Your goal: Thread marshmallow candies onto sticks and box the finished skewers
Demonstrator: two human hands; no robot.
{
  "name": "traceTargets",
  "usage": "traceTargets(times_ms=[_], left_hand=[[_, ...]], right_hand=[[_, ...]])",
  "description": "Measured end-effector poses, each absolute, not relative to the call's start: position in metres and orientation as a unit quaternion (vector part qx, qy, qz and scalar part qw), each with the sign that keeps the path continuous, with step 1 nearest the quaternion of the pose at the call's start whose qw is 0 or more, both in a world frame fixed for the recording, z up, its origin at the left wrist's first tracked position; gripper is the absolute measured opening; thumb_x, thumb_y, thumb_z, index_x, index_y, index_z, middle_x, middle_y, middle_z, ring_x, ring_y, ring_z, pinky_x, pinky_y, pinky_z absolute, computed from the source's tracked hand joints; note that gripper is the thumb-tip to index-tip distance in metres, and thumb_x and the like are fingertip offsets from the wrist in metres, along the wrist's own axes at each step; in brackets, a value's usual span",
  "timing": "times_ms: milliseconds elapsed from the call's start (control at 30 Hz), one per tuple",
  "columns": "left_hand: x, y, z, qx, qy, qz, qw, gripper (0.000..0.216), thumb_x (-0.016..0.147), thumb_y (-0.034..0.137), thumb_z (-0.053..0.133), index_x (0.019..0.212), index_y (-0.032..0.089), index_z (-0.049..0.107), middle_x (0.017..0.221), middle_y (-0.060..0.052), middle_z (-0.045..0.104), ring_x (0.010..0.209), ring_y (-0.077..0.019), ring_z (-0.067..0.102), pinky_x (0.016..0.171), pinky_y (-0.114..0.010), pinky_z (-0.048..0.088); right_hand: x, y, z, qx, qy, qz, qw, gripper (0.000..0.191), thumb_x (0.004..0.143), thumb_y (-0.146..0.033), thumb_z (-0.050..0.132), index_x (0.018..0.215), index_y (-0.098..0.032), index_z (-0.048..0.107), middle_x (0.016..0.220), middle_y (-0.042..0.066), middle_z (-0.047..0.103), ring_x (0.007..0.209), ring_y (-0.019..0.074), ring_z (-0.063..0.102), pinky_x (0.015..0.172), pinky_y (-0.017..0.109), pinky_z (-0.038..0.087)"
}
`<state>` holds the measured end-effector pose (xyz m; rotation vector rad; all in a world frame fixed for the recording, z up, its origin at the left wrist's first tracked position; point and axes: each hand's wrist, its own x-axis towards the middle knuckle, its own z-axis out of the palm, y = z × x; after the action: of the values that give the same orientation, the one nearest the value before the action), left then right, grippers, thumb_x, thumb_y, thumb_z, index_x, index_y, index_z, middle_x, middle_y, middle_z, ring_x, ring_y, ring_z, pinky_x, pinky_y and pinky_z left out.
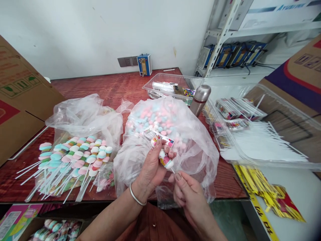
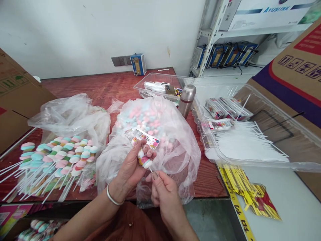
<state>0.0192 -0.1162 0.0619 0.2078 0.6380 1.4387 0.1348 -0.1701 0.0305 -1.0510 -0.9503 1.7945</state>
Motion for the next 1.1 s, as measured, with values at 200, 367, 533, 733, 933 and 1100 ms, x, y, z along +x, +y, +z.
traceTargets(times_ms=[200, 367, 533, 733, 933, 1100], left_hand=[[0.013, -0.109, 0.063, 0.069, 0.272, 0.631, 0.723, 0.032, 0.080, 0.043, 0.076, 0.087, 0.016, 0.060, 0.059, 0.008, 0.047, 0.051, -0.0062, 0.049, 0.067, -0.024, 0.052], [0.019, -0.105, 0.063, 0.036, 0.302, 0.644, 0.702, 0.033, 0.078, 0.040, 0.078, 0.083, 0.016, 0.057, 0.058, 0.008, 0.047, 0.049, -0.0048, 0.046, 0.062, -0.022, 0.050], [0.020, -0.106, 0.058, 0.040, 0.314, 0.631, 0.708, 0.034, 0.078, 0.041, 0.079, 0.087, 0.015, 0.058, 0.061, 0.007, 0.050, 0.049, -0.0042, 0.048, 0.063, -0.022, 0.050], [0.025, -0.111, 0.059, 0.083, 0.308, 0.630, 0.708, 0.038, 0.076, 0.046, 0.079, 0.090, 0.016, 0.060, 0.062, 0.007, 0.052, 0.051, -0.0057, 0.050, 0.064, -0.023, 0.052], [0.037, -0.118, 0.059, 0.096, 0.336, 0.609, 0.712, 0.036, 0.071, 0.039, 0.084, 0.080, 0.015, 0.058, 0.062, 0.006, 0.053, 0.055, -0.0065, 0.053, 0.071, -0.024, 0.053], [0.020, -0.111, 0.063, 0.093, 0.317, 0.628, 0.705, 0.042, 0.074, 0.044, 0.081, 0.096, 0.013, 0.063, 0.078, -0.001, 0.062, 0.073, -0.0134, 0.063, 0.078, -0.031, 0.054]], right_hand=[[0.133, -0.175, 0.031, -0.287, -0.219, 0.852, 0.378, 0.031, 0.090, -0.049, 0.061, 0.078, -0.020, 0.059, 0.042, -0.016, 0.019, 0.032, 0.0034, 0.009, 0.032, 0.017, 0.020], [0.136, -0.172, 0.024, -0.501, -0.545, 0.502, 0.446, 0.030, 0.093, -0.045, 0.056, 0.092, -0.017, 0.067, 0.061, 0.000, 0.060, 0.051, 0.0132, 0.053, 0.049, 0.023, 0.041], [0.138, -0.169, 0.023, -0.517, -0.625, 0.371, 0.453, 0.027, 0.093, -0.041, 0.055, 0.082, -0.018, 0.066, 0.060, 0.003, 0.060, 0.052, 0.0148, 0.054, 0.050, 0.025, 0.040], [0.127, -0.166, 0.029, -0.383, -0.291, 0.779, 0.402, 0.035, 0.092, -0.054, 0.055, 0.079, -0.022, 0.054, 0.042, -0.015, 0.026, 0.030, 0.0044, 0.014, 0.032, 0.018, 0.024], [0.122, -0.154, 0.024, -0.487, -0.463, 0.568, 0.476, 0.030, 0.091, -0.050, 0.058, 0.097, -0.021, 0.065, 0.072, -0.001, 0.061, 0.071, 0.0145, 0.060, 0.069, 0.024, 0.049], [0.132, -0.161, 0.024, -0.508, -0.581, 0.495, 0.398, 0.030, 0.097, -0.043, 0.048, 0.086, -0.019, 0.064, 0.067, -0.002, 0.057, 0.060, 0.0131, 0.050, 0.056, 0.023, 0.039]])
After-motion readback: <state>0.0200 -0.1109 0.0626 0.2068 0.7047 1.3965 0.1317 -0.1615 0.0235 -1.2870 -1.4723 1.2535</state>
